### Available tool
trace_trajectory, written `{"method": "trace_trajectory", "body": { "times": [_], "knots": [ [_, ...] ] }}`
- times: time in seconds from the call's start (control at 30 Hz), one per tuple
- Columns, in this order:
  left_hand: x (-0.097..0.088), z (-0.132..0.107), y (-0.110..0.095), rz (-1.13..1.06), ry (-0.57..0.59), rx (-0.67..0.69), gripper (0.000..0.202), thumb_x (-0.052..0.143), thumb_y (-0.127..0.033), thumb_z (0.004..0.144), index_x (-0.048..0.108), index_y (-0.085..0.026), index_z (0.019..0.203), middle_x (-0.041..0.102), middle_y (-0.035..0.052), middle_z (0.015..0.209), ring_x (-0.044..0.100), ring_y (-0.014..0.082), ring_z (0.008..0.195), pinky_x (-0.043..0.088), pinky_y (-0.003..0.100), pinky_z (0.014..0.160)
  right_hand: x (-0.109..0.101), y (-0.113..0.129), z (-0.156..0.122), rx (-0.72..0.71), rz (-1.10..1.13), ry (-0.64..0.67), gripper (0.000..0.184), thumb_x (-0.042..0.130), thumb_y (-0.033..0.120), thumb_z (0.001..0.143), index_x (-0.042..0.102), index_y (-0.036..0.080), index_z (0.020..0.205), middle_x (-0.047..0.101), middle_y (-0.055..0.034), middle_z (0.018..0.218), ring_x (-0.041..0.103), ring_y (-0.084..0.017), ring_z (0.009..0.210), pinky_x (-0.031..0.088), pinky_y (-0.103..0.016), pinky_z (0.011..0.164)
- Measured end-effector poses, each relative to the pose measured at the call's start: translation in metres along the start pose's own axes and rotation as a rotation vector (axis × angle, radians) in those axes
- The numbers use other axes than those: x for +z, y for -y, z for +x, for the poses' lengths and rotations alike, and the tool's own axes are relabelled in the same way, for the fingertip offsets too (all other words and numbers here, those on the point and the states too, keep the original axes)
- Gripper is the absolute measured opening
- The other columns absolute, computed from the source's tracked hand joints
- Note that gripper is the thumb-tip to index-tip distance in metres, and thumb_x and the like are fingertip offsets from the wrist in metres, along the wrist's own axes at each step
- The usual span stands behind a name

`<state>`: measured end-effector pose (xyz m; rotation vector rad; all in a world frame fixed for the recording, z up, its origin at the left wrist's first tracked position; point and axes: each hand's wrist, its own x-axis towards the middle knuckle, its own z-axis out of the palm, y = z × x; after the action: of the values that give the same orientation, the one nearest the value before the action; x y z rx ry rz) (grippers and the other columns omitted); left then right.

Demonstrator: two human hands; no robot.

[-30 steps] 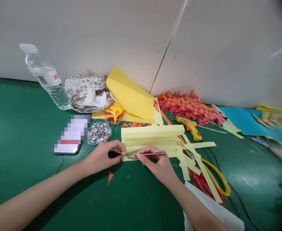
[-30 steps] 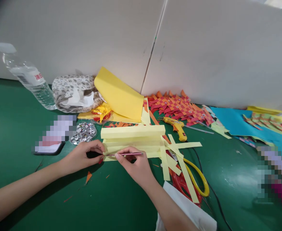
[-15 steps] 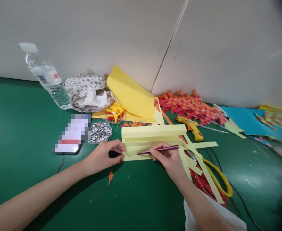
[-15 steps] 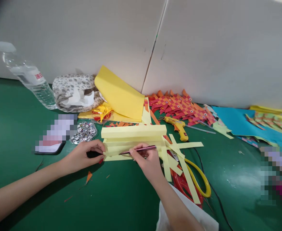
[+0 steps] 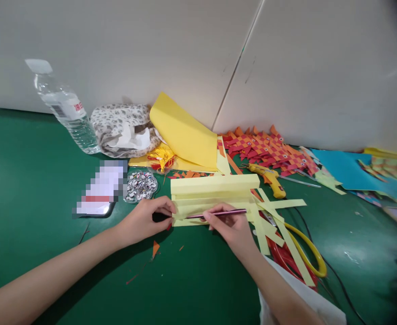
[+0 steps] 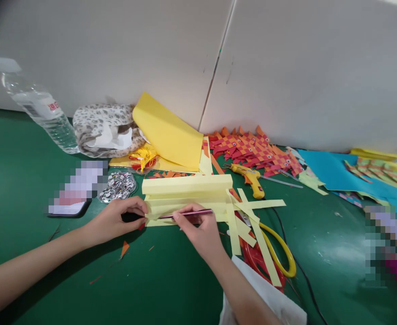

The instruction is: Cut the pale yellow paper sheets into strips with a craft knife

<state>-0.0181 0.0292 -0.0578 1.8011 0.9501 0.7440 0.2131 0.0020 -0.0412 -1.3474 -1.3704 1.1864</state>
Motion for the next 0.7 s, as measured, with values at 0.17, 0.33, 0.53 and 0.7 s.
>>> {"method": "trace_trajectory", "body": {
  "times": [0.17,0.33,0.53,0.7],
  "knots": [
    [0.000,0.001,-0.001,-0.015,0.009,0.001,0.011,0.058,-0.010,0.076,0.056,-0.017,0.086,0.068,0.0005,0.084,0.069,0.0132,0.082,0.057,0.025,0.079,0.015,0.003,-0.001,0.003,-0.082,0.073,0.018,0.068,0.037,0.078,0.068,0.019,0.074,0.065,-0.0015,0.064,0.055,-0.014,0.056,0.042,-0.026,0.052],
    [0.000,0.001,-0.002,-0.021,0.012,0.002,0.011,0.058,-0.010,0.077,0.056,-0.017,0.086,0.068,0.0000,0.081,0.069,0.0127,0.078,0.057,0.025,0.078,0.015,0.004,-0.001,-0.007,-0.104,0.079,0.017,0.067,0.035,0.079,0.068,0.019,0.075,0.064,-0.0013,0.065,0.055,-0.014,0.056,0.041,-0.026,0.052],
    [0.000,0.000,-0.002,-0.003,0.006,-0.009,0.011,0.057,-0.010,0.076,0.056,-0.017,0.085,0.067,-0.0001,0.082,0.069,0.0122,0.080,0.057,0.023,0.079,0.002,0.000,0.000,0.012,-0.074,0.008,0.017,0.069,0.033,0.076,0.066,0.018,0.071,0.063,-0.0013,0.062,0.055,-0.014,0.056,0.041,-0.025,0.053],
    [-0.001,0.001,-0.001,0.008,0.006,-0.011,0.009,0.058,-0.012,0.077,0.055,-0.017,0.085,0.067,0.0002,0.083,0.069,0.0123,0.080,0.057,0.024,0.078,-0.012,-0.006,0.003,0.016,-0.033,-0.040,0.018,0.071,0.035,0.075,0.065,0.018,0.071,0.064,-0.0010,0.063,0.056,-0.014,0.056,0.043,-0.025,0.054]
  ]
}}
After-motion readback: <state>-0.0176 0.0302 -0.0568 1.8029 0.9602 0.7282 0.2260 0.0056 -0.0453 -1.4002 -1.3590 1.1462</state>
